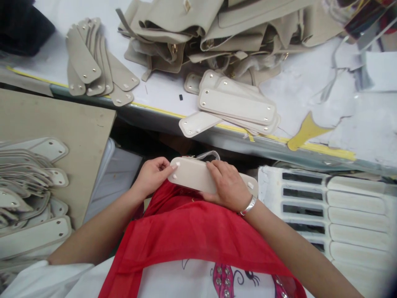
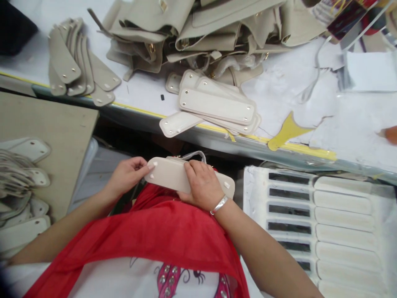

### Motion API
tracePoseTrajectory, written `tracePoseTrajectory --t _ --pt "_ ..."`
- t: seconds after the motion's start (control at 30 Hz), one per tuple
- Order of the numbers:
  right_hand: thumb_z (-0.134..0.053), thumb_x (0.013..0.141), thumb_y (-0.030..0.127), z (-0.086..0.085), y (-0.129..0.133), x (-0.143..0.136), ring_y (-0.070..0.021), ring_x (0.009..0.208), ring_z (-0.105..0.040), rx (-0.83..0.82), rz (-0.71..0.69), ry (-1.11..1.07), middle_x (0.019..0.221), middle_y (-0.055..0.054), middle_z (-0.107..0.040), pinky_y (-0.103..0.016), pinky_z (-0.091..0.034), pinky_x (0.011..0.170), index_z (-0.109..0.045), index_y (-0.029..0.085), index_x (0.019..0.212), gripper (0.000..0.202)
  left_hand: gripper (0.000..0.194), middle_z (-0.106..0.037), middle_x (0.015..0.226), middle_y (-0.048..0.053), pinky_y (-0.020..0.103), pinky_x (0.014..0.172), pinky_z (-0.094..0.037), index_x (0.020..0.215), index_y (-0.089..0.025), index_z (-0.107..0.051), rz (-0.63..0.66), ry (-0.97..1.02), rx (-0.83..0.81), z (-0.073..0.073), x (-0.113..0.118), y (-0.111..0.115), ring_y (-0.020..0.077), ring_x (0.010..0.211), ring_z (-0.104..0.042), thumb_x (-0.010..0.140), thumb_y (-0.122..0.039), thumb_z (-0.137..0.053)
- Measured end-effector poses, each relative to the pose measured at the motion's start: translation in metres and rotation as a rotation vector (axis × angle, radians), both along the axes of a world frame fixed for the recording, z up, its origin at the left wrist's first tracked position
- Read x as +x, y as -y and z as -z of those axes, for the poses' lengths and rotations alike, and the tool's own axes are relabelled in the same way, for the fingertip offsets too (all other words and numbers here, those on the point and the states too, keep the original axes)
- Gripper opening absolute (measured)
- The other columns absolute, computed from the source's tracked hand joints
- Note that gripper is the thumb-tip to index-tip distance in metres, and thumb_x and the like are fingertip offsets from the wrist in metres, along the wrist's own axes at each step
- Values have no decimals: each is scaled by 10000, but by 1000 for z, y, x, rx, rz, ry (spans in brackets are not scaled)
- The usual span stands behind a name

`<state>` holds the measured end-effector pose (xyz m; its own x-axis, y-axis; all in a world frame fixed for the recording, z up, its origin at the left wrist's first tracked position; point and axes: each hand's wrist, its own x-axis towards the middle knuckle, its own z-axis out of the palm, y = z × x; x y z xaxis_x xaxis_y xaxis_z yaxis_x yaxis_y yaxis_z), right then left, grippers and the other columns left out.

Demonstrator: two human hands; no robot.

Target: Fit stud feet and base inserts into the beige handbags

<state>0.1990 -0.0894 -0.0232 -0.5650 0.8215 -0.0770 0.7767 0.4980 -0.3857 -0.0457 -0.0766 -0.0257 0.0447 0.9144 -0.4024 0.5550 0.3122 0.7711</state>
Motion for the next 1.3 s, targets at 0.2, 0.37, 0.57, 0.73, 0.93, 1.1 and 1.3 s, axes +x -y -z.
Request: tracePoseTrajectory --t 0.2,0.37,0.57,0.73,0.93,1.1,1.3 --pt "-625 665 506 -2 5 -7 -328 1025 -429 23 34 37 1157 -199 -480 -432 -345 860 -464 50 1203 723 374 -536 569 -15 197 498 -330 650 -152 -555 9 -11 54 7 -4 4 100 535 -450 744 -513 -578" --pt "-631 681 515 -8 6 -14 -322 990 -436 51 39 104 1148 -200 -481 -417 -331 845 -463 48 1206 722 375 -528 558 -18 199 487 -324 629 -150 -548 13 -26 84 8 -4 4 94 520 -441 741 -506 -585" --pt "-644 642 525 -12 3 -15 -300 946 -448 58 -5 125 1080 -172 -515 -388 -330 811 -510 54 1139 697 376 -524 548 -21 205 485 -326 619 -149 -546 -11 -42 119 9 -3 8 90 509 -442 731 -505 -594" --pt "-641 631 538 -13 3 -15 -284 912 -449 81 -6 117 1053 -156 -524 -380 -332 794 -534 74 1085 659 382 -542 566 -17 208 490 -333 638 -149 -561 -20 -37 152 12 -4 11 94 519 -461 734 -518 -582" --pt "-641 626 543 -6 5 -12 -282 930 -454 76 19 66 1085 -156 -516 -385 -340 820 -516 86 1127 690 402 -541 552 -21 205 494 -334 636 -154 -554 -38 0 133 12 -4 13 94 516 -464 731 -544 -579" --pt "-626 644 561 -2 2 -10 -292 963 -453 63 20 21 1103 -162 -509 -397 -353 834 -506 83 1138 697 398 -524 544 -27 198 475 -322 625 -154 -542 -58 54 110 15 -5 11 87 503 -442 720 -537 -595" --pt "-633 649 540 -1 2 -14 -303 979 -452 48 27 42 1112 -169 -501 -409 -357 848 -490 73 1155 703 351 -502 510 -40 196 441 -302 635 -163 -536 -39 66 59 11 -8 8 75 449 -411 731 -494 -597"
